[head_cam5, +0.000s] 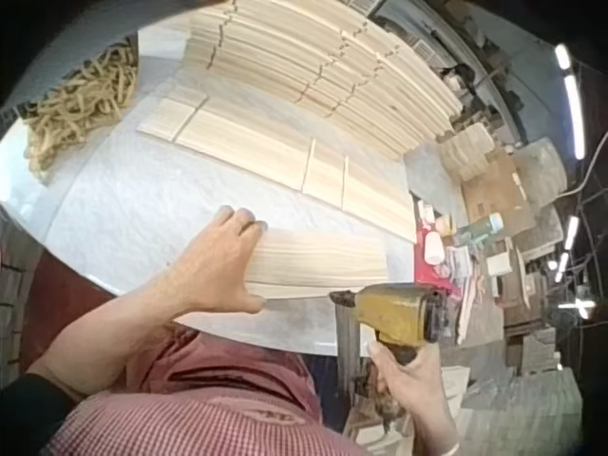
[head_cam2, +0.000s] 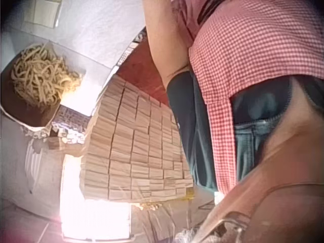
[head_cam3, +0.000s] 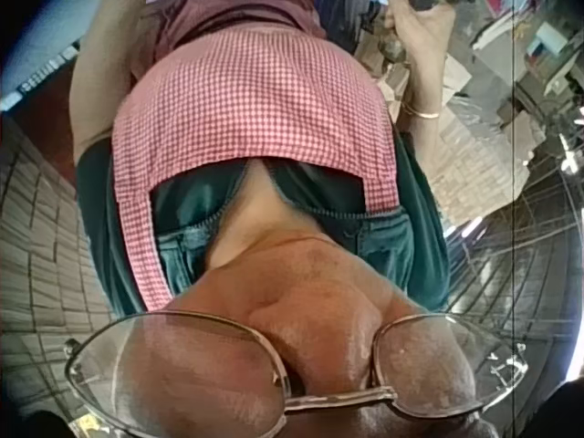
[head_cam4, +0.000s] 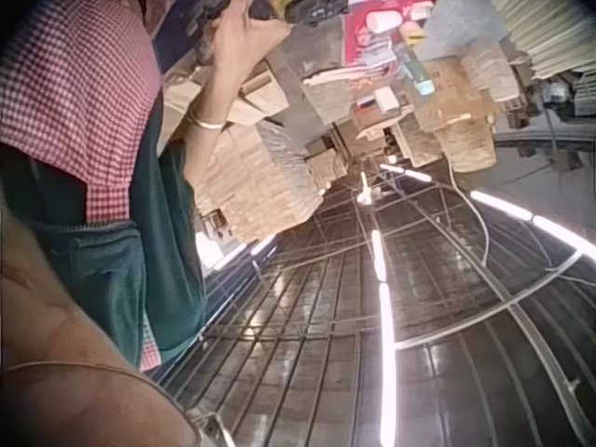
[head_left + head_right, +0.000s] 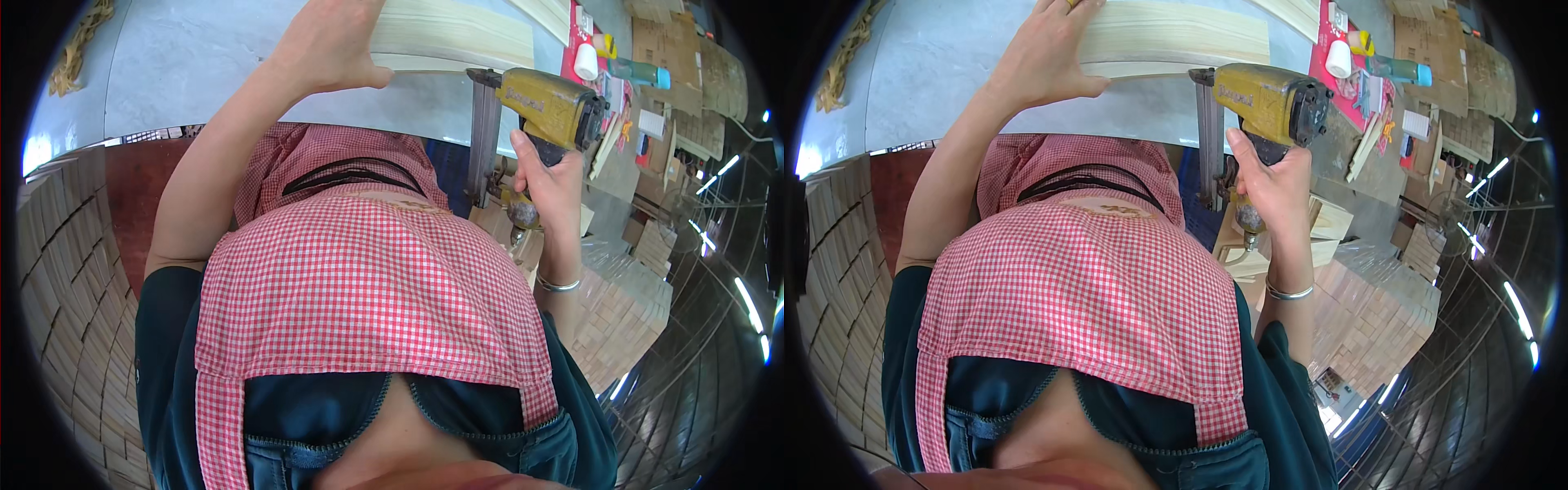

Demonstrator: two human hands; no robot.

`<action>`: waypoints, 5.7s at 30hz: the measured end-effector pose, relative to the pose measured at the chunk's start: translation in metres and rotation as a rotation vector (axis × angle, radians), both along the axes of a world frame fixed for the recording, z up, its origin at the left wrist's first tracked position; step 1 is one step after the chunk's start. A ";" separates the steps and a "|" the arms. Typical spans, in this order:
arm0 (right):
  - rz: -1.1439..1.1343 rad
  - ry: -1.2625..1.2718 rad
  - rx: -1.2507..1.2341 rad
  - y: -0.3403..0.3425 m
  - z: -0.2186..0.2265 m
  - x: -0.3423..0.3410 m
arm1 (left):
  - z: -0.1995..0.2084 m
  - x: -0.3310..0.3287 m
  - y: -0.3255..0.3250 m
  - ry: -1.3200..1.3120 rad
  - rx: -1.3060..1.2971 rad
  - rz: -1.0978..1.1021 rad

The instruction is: Assembling wooden boxes by gluing components and securing them with a nail gun.

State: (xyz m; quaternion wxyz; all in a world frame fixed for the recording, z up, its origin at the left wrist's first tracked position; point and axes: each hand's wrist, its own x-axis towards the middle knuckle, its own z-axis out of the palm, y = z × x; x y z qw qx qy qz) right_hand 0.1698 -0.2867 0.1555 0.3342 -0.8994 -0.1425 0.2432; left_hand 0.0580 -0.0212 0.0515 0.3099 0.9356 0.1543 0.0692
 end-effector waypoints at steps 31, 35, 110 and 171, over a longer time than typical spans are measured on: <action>0.383 -0.098 -0.085 0.058 0.011 -0.046 | -0.072 -0.026 -0.003 -0.595 -0.411 0.038; 0.429 -0.143 -0.117 0.070 0.021 -0.042 | -0.076 -0.027 -0.004 -0.627 -0.413 0.047; 0.316 -0.083 -0.137 0.083 0.027 0.101 | -0.015 0.071 -0.035 -0.125 0.191 -0.038; 0.568 -0.941 0.296 0.031 -0.059 0.081 | -0.065 -0.015 -0.101 -0.592 0.860 0.020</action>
